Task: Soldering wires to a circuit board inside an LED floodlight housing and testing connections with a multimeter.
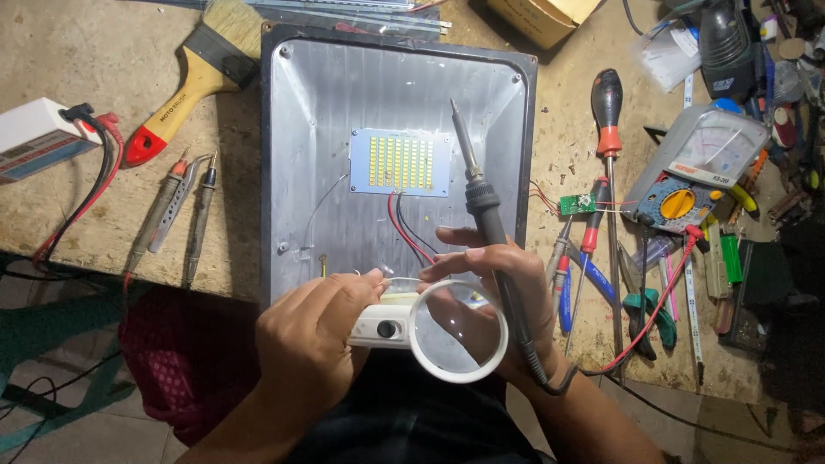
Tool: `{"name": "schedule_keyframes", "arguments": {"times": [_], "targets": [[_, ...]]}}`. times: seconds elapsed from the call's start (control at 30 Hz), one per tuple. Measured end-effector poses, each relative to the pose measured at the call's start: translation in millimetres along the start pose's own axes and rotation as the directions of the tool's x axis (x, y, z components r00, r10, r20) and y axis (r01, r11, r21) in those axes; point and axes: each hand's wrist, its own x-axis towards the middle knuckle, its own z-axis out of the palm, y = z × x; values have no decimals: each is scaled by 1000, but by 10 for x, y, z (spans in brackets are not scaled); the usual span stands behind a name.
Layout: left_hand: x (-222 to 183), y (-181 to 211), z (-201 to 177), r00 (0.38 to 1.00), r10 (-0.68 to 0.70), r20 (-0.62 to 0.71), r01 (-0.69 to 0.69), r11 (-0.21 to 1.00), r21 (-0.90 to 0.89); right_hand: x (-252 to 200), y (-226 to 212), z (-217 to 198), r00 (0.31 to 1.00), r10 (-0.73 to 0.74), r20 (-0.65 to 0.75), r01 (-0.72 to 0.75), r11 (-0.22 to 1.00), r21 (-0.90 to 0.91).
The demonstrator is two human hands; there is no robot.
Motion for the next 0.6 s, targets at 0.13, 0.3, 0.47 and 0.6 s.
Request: {"name": "schedule_keyframes", "arguments": {"times": [0.13,0.3,0.47,0.6], "targets": [[43,63,18,998,-42,-47,40,998,-39,-19,37,-23,1000,-18,-4,18,999,-41],[-43,78,64,992,-128,-10,127,990,-65,-120,-52,160,963,256,-87,-220,929,298],[-39,196,104,977,-209,-43,201,970,-139,-179,-2,378,935,282,-215,-142,853,502],[-95,159,75,983,-170,-66,169,985,-16,-58,-119,262,967,179,-182,-81,890,449]]}}
